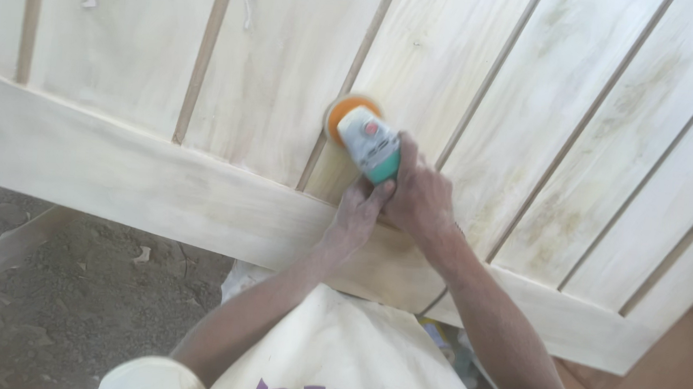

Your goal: The person uses an electric orbital sander to smooth the surface of a large, light-colored wooden door. They move the sander across the flat panels and along the frame of the door.

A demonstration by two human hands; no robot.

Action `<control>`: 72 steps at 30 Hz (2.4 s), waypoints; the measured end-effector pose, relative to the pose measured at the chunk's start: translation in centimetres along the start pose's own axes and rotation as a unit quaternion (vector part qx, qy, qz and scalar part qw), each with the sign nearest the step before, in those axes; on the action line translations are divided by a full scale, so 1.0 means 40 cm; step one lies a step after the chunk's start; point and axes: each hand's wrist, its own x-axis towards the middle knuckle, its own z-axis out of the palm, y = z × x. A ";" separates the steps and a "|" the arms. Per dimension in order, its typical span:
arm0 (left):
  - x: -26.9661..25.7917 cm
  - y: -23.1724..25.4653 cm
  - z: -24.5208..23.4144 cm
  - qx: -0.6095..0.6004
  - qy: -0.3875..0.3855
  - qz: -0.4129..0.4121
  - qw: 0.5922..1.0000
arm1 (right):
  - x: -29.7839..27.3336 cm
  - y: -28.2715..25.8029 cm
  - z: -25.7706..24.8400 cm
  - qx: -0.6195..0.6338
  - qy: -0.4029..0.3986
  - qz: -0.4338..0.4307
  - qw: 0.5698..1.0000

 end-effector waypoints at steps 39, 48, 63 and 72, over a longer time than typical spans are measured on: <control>0.883 0.373 0.231 0.061 -0.124 -0.025 0.990 | 0.702 0.190 -0.412 0.001 0.118 0.097 0.988; 0.908 0.304 0.352 0.048 -0.129 -0.030 0.990 | 0.650 0.278 -0.438 0.029 0.154 0.106 0.982; 0.883 0.332 0.349 0.087 -0.046 -0.033 0.995 | 0.646 0.268 -0.420 0.073 0.166 0.165 0.969; 0.874 0.471 0.159 0.037 -0.023 0.029 0.999 | 0.780 0.164 -0.367 -0.004 0.175 0.118 0.978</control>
